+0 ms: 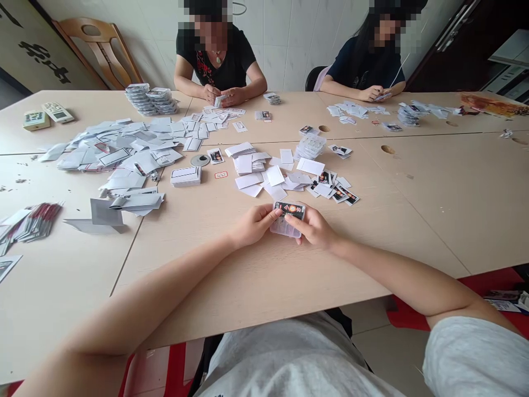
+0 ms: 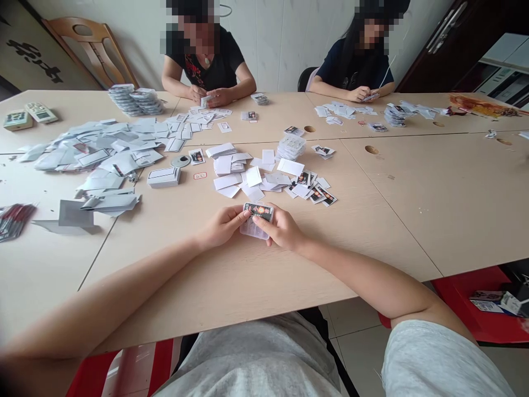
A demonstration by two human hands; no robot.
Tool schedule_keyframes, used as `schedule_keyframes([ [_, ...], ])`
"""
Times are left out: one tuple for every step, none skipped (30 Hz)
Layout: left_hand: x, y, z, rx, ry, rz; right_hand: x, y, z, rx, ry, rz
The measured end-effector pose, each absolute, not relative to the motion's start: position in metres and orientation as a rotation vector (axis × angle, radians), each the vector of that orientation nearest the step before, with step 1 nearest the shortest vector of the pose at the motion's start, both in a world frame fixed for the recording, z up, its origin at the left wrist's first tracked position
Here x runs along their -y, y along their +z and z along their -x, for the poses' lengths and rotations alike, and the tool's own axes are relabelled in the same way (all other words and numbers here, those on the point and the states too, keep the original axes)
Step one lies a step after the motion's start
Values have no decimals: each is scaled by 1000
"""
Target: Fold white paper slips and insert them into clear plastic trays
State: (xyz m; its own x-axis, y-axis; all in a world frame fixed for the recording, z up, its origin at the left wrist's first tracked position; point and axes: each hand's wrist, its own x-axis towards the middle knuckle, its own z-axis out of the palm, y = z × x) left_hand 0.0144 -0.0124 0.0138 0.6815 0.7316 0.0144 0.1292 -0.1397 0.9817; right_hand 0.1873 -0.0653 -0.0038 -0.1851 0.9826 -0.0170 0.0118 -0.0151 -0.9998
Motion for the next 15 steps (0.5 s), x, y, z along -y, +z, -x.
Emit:
schedule_keyframes([
  [13,14,-14,-697,591,-1653,65,-4,-187,1350,1362,1123],
  [13,14,-14,-689,576,-1653,66,-4,-188,1359,1374,1108],
  [13,14,-14,-683,564,-1656,66,-4,-188,1371,1388,1092],
  [13,14,-14,-678,555,-1659,66,-4,-189,1378,1404,1076],
  [13,15,-14,-669,549,-1660,67,-4,-189,1378,1424,1060],
  [14,15,-14,-660,547,-1658,67,-4,-190,1372,1446,1043],
  [14,16,-14,-652,549,-1654,67,-4,-191,1361,1471,1026],
  [14,16,-13,-646,551,-1650,67,-4,-192,1348,1501,1007],
  [14,16,-13,-645,548,-1645,67,-3,-192,1338,1535,983],
  [13,16,-13,-648,542,-1639,67,-3,-193,1332,1571,958],
  [13,16,-13,-658,541,-1631,67,-3,-193,1329,1597,939],
  [13,15,-14,-670,547,-1617,66,-4,-194,1327,1595,934],
  [13,14,-14,-683,566,-1601,65,-5,-194,1334,1552,943],
  [13,13,-15,-696,602,-1585,63,-7,-195,1348,1462,972],
  [13,11,-16,-708,649,-1573,61,-9,-196,1366,1330,1016],
])
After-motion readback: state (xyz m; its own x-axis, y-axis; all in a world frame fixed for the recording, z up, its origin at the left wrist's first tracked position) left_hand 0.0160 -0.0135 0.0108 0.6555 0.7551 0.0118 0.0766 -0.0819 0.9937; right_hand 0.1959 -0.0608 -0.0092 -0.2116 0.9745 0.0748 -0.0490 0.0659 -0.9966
